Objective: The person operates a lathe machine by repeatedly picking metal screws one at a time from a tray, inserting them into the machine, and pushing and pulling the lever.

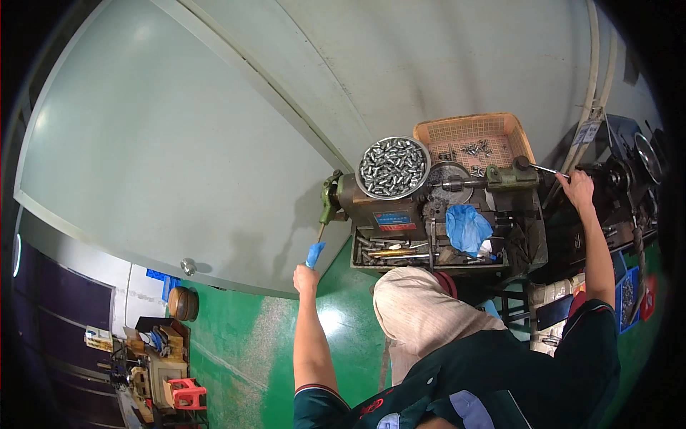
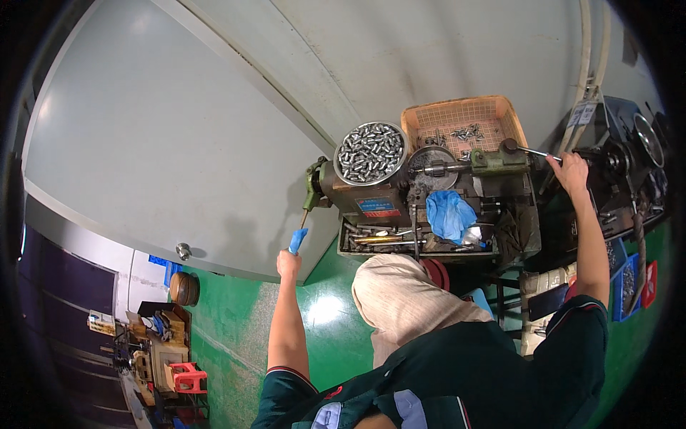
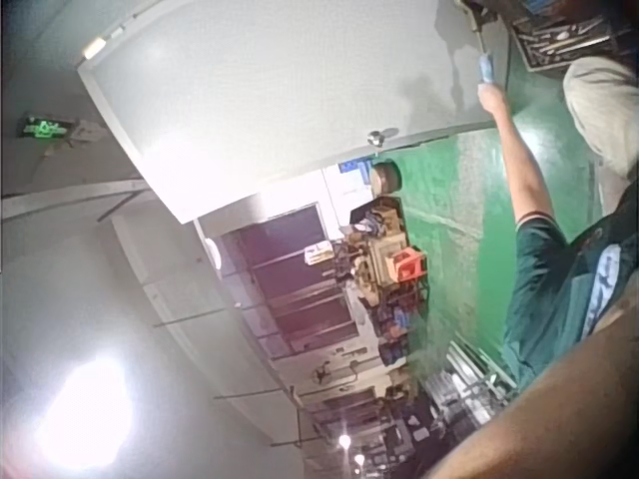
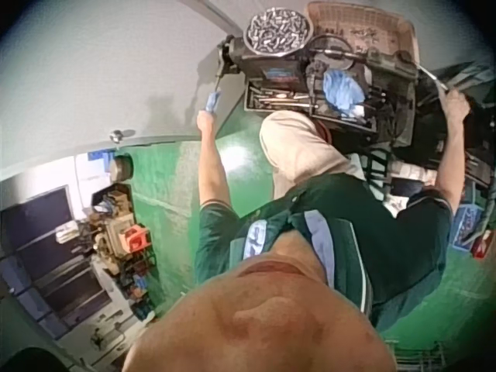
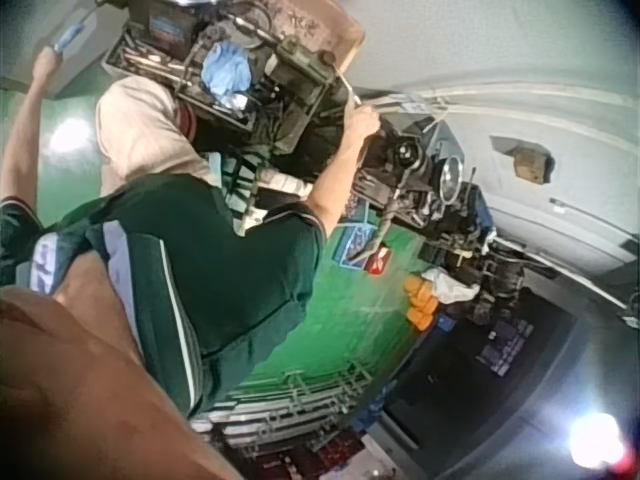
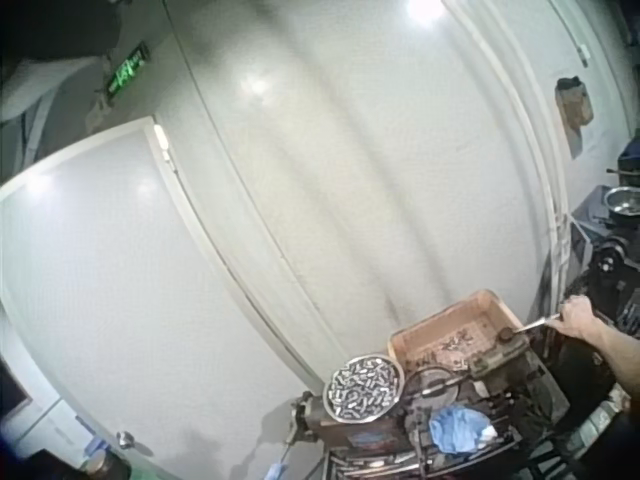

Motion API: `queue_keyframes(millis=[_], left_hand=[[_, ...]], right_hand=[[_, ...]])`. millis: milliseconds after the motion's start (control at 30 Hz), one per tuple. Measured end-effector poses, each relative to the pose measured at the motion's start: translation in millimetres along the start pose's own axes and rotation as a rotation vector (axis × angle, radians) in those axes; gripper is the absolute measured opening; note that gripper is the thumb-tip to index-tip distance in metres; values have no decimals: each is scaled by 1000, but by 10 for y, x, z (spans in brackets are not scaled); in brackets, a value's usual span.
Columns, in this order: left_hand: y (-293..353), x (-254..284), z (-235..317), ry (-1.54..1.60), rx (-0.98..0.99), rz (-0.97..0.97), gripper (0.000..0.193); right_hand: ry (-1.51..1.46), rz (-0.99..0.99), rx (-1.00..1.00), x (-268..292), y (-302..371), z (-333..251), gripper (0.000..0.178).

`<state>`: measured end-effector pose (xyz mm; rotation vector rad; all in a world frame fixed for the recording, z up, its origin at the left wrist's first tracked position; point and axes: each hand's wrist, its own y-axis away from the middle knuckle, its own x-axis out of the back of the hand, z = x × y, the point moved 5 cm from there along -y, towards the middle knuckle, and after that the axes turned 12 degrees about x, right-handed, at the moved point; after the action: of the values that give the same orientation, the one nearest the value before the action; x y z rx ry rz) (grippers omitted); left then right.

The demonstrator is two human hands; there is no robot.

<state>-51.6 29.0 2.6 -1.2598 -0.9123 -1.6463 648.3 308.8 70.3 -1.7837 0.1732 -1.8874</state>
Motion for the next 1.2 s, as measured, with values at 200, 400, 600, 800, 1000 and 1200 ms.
queue_keyframes(millis=[200,400,600,800,1000,1200], left_hand=[[38,32,23,-8,0,9,19],[20,26,23,-21,22,0,19],[-16,-24,10,-44,-1,11,19],[-20,-22,27,-44,-24,-15,21],[-42,-39,20,-39,-13,-3,22],[-47,-42,10,-38,-2,-7,20]], right_hand=[[-51,-88,-44,2,68,-35,58],[-28,-85,-40,-41,60,-43,60],[1,-144,-46,-139,59,20,63],[-4,-154,-23,-109,44,-1,67],[6,-165,-38,-74,45,-41,66],[2,-207,-58,-91,47,-30,67]])
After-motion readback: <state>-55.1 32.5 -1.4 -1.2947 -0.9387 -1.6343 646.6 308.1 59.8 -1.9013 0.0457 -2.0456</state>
